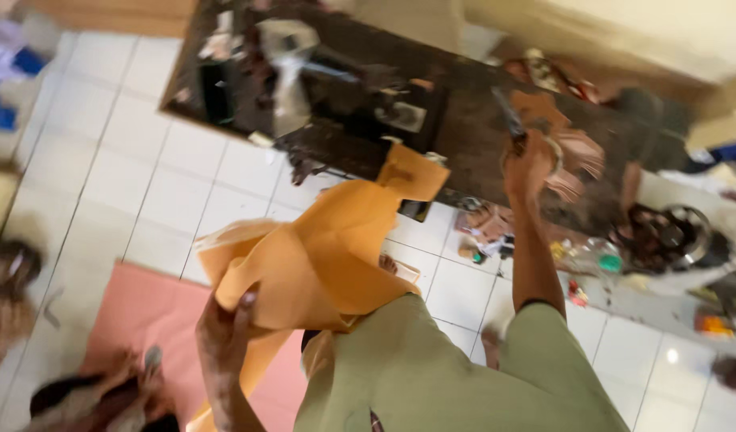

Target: The person sews a small U-shaped fabric piece using a manual sewing machine, then cuts multiple U-shaped pieces from a larger orange fabric sheet using a template and scissors. The person also handles a large roll of orange fabric and stacks the cut pieces.

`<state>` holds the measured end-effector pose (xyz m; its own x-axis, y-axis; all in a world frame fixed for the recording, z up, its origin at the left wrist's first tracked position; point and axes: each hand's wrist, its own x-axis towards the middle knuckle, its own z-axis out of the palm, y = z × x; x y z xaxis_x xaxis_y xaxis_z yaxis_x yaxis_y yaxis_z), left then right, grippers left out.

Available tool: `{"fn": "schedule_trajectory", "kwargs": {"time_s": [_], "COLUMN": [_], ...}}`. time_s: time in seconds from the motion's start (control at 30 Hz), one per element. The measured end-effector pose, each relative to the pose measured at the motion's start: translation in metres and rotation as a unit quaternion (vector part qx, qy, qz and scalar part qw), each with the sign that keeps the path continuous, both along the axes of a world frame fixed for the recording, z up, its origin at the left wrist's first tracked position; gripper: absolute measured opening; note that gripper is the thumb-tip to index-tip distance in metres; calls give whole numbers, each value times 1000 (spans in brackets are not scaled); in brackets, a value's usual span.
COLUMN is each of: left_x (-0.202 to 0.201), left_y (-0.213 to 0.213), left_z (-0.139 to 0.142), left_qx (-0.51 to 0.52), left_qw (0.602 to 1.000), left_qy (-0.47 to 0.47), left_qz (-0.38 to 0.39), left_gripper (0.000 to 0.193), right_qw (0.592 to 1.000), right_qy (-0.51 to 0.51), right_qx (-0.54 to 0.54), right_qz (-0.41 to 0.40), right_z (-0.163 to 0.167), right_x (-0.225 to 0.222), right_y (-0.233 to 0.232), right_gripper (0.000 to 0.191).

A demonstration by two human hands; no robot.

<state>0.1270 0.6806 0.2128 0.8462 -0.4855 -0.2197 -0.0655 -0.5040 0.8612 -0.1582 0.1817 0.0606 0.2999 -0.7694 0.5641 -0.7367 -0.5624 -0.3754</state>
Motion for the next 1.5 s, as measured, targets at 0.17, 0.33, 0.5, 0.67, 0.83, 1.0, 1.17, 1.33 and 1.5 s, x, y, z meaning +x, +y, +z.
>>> {"fn": "schedule_trajectory", "kwargs": {"time_s": [0.17,0.33,0.5,0.67,0.83,1.0,1.17,1.33,1.5], "left_x": [19,49,76,113,161,231,315,430,522], "left_y": [40,89,117,161,204,203,191,187,177], "left_z": [16,13,-3,7,28,16,5,20,37], "left_qx": [-37,-151,35,-6,-247,-34,-53,-145,-210], "left_qw": [995,987,998,995,965,992,980,957,927], "left_qy": [75,45,-54,-93,-86,-88,-161,-159,-102], "left_qz": [46,31,29,47,-28,90,100,195,292], "left_gripper": [46,42,32,35,24,30,30,33,33], "right_qw": [982,590,651,605,646,648,603,480,459], "right_qy": [-135,-455,-154,-198,-198,-230,-275,-271,-157], "right_qx": [115,557,587,585,589,608,606,684,689], "right_qz": [68,367,456,503,444,397,440,478,539], "right_z": [0,-4,12,33,26,11,24,58,93], "right_x": [56,137,243,309,341,393,508,682,818], "right_y": [96,249,414,482,493,474,463,474,462], "right_gripper": [27,22,38,36,34,34,34,36,32]}}
